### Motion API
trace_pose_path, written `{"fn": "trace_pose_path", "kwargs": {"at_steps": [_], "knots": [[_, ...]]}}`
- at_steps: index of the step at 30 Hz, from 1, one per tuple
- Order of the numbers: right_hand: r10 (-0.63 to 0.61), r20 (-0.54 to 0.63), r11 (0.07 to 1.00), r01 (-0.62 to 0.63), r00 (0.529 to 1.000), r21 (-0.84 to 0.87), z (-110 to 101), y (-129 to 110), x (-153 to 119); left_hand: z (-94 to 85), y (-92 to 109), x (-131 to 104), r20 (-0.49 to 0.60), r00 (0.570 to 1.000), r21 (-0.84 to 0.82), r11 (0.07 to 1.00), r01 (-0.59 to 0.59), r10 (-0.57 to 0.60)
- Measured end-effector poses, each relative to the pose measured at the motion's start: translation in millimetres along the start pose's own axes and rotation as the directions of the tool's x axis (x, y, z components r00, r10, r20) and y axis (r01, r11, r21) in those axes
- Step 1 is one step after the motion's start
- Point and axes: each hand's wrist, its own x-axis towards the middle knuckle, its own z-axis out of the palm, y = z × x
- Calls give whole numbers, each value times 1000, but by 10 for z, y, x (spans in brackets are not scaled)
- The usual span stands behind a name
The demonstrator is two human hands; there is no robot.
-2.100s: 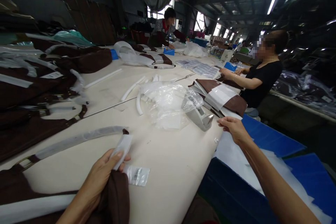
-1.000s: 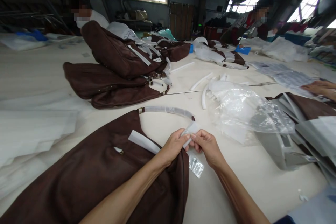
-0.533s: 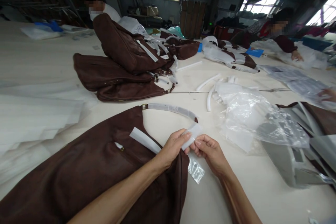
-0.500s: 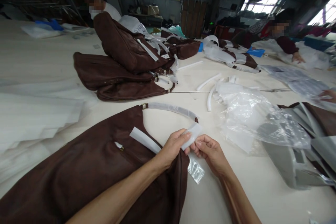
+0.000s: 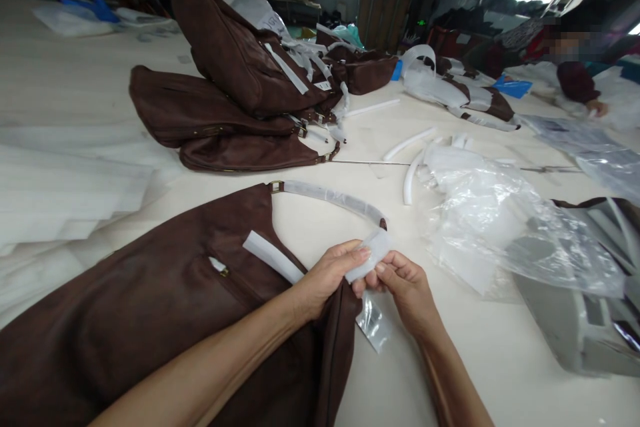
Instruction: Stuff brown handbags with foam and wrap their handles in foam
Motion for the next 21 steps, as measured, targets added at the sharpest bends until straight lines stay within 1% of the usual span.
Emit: {"fn": "trace_pose_path", "kwargs": {"at_steps": [3, 10, 13, 16, 18, 21], "knots": [[-48, -51, 999, 47, 998, -12, 56, 32, -2, 6, -3, 0, 20, 1000, 5, 1000, -12, 12], [-127, -114, 989, 134, 985, 61, 167, 179, 67, -19, -8, 26, 48, 998, 58, 997, -41, 38], [-127, -154, 988, 139, 980, 66, 205, 195, 133, -14, -5, 40, 81, 996, 121, 991, -57, 47], [-109, -215, 989, 127, 970, 71, 273, 160, 176, 22, 11, 22, 113, 991, 187, 979, -86, 66], [-97, -231, 989, 120, 968, 88, 316, 121, 181, 41, 17, 14, 80, 994, 201, 975, -93, 78], [-61, -174, 980, 92, 983, 178, 347, 49, 144, 27, 5, 33, 28, 996, 197, 976, -94, 90]]}}
